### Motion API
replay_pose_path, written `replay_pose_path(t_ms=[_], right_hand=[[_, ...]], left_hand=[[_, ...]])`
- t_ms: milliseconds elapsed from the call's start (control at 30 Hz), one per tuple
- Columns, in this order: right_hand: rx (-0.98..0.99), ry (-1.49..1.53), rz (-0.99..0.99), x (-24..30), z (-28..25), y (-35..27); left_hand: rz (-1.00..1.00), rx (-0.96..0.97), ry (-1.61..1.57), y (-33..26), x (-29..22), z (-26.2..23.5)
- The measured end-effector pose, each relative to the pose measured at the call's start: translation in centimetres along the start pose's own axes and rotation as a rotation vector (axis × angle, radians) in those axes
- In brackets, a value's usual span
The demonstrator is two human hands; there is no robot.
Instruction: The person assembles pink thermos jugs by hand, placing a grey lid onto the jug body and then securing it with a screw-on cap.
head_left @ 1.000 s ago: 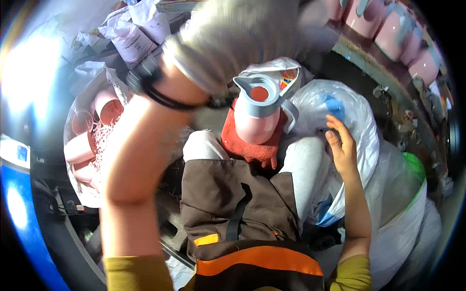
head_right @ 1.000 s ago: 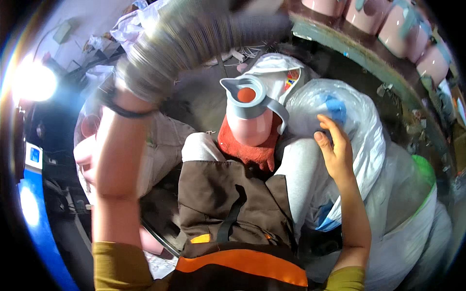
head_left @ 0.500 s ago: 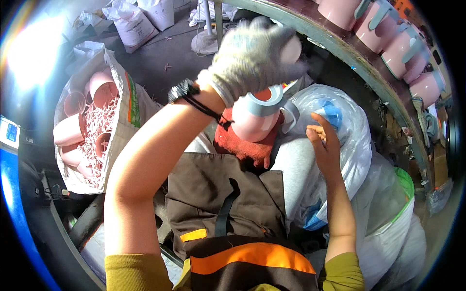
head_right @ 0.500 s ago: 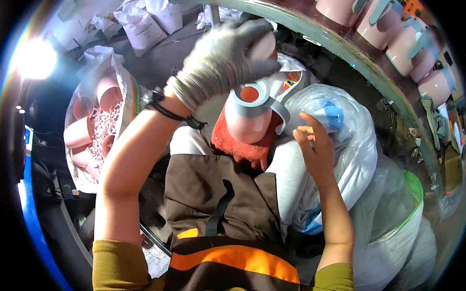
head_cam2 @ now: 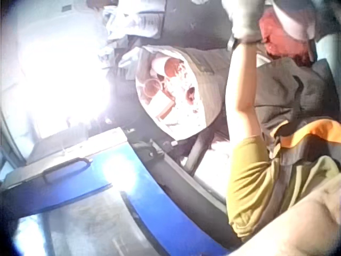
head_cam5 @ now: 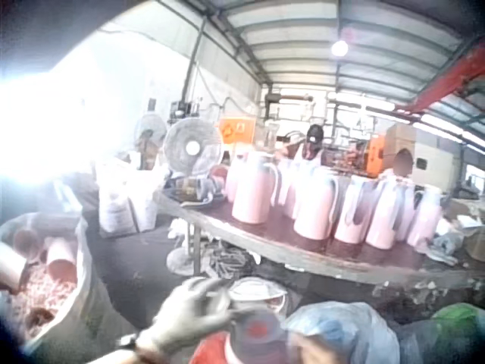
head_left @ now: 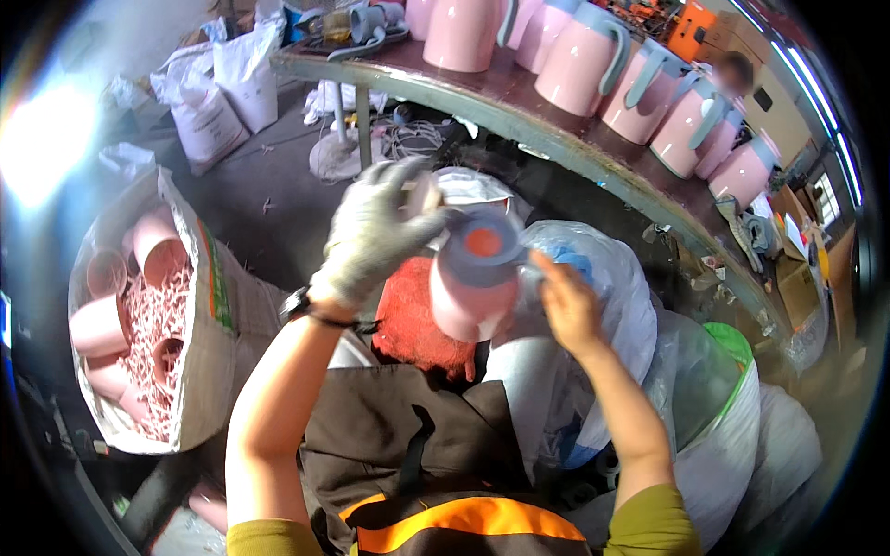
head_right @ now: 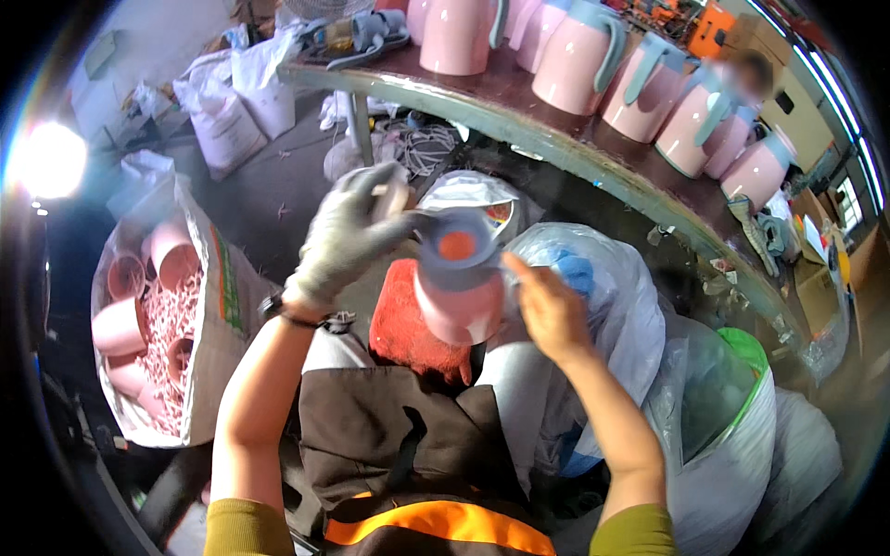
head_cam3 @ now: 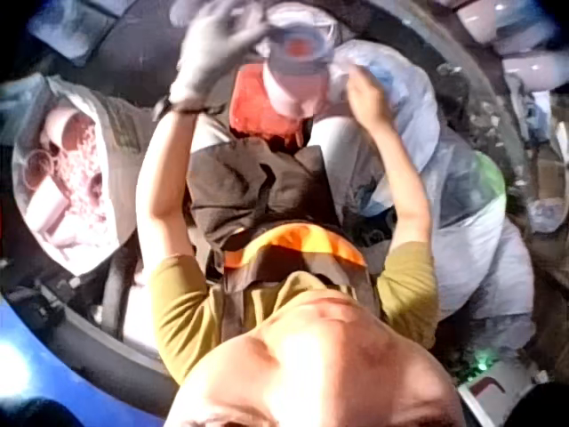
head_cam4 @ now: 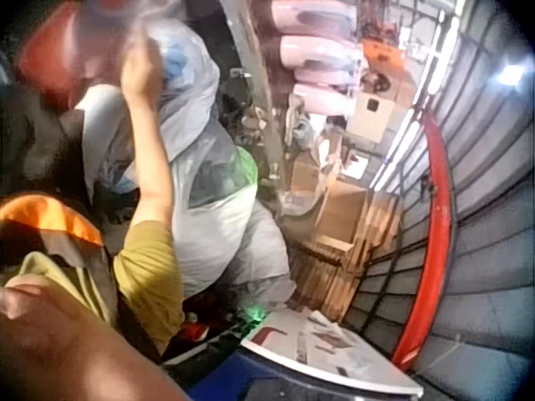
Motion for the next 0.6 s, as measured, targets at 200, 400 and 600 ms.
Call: replay_pose_path(t_ms=[200, 400, 600], right_hand=[[-0.505, 0.197, 0.291, -1.2, -18.0, 5.9], [-0.479, -0.169, 0.394, -7.4, -18.5, 16.5], [-0.547, -0.316, 0.392, -13.4, -16.7, 24.6]], left_hand=[[-0.014, 0.195, 0.161, -6.0, 3.2, 5.6], [-0.082, 0.459, 0.363, -16.0, 6.1, 17.8], [-0.093, 0.273, 0.100, -16.4, 6.3, 14.4]])
Point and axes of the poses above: each hand's wrist, its own y-axis towards the middle knuckle, its own z-axis out of the palm, x = y × z, the point moved 8 cm from there along y, towards the middle knuckle, and after that the axes turned 3 degrees about y, right-handed, at the moved point
